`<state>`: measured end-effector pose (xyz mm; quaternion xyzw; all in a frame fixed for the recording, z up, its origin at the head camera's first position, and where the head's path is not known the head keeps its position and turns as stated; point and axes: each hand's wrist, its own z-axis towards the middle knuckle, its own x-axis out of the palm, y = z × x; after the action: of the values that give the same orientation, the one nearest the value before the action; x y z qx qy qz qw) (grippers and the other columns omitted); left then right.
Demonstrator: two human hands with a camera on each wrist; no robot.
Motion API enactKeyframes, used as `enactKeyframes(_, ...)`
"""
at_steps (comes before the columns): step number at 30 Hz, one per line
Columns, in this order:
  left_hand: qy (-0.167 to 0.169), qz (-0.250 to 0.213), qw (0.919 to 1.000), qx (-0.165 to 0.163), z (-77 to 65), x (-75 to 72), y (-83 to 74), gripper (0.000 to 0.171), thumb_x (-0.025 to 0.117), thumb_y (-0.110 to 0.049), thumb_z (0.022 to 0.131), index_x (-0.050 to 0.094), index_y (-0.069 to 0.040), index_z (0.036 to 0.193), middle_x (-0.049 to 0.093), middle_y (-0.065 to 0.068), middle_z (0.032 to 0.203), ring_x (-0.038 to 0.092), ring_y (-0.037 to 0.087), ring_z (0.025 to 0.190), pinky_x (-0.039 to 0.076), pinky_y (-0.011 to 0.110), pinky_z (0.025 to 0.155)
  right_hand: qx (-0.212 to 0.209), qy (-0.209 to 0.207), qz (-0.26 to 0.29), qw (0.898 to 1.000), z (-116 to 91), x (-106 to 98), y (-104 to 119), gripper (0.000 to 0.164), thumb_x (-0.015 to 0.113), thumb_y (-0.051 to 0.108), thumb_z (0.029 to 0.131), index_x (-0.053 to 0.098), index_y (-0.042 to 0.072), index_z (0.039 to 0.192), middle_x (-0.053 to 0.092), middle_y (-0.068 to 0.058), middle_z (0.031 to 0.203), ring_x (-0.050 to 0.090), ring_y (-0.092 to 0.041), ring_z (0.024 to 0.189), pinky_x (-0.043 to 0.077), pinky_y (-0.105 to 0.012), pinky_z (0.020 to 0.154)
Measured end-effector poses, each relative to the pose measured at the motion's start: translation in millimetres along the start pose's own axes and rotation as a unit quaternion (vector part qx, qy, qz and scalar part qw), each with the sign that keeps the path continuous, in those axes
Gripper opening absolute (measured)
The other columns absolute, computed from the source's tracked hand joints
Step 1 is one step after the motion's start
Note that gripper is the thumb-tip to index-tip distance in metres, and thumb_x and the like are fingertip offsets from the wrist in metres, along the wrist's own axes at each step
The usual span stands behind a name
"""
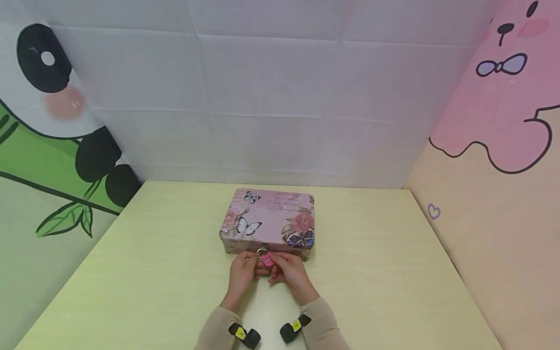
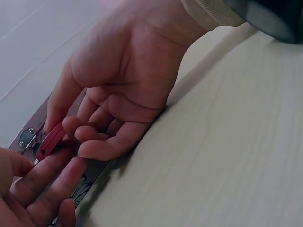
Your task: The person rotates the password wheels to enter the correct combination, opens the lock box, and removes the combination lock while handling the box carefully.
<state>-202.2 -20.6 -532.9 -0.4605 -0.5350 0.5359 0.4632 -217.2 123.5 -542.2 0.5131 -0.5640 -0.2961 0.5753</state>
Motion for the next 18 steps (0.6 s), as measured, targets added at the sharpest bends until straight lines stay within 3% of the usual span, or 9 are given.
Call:
enactKeyframes(3, -0.018, 0.01, 0.9997, 0.012, -2.0, 2.9, 1.1, 0.02, 0.052, -0.009, 0.102, 0.057, 0.011, 0.099, 0.07, 0.023, 0.074, 0.07, 0.036, 0.06, 0.043, 0.02, 0.045, 0.0, -0.006, 0.0, 1.0, 0.1, 0.3, 0.0, 0.014, 0.056, 0.007, 0.1, 0.069, 0.004, 0.095, 0.055, 0.0, 0.063, 0.056, -0.01, 0.054, 0.056, -0.028, 0.055)
enactKeyframes(10, -0.055, 0.042, 0.9972, 0.028, -5.5, 8.3, 0.4, 0.017, 0.055, -0.008, 0.1, 0.059, 0.007, 0.095, 0.07, 0.019, 0.071, 0.069, 0.03, 0.054, 0.056, 0.029, 0.06, 0.0, -0.016, 0.0, 1.0, -0.7, 1.1, 0.7, 0.014, 0.057, 0.007, 0.099, 0.069, 0.001, 0.1, 0.056, 0.0, 0.063, 0.056, -0.01, 0.054, 0.055, -0.027, 0.054)
enactKeyframes(18, -0.078, 0.04, 0.9956, 0.034, -6.6, 11.8, 0.6, 0.017, 0.056, -0.008, 0.1, 0.06, 0.008, 0.094, 0.069, 0.018, 0.07, 0.068, 0.026, 0.05, 0.052, 0.029, 0.053, -0.001, -0.01, 0.003, 1.0, -1.2, 1.2, 0.6, 0.015, 0.057, 0.007, 0.1, 0.07, 0.006, 0.092, 0.055, 0.0, 0.064, 0.057, -0.01, 0.053, 0.055, -0.027, 0.055)
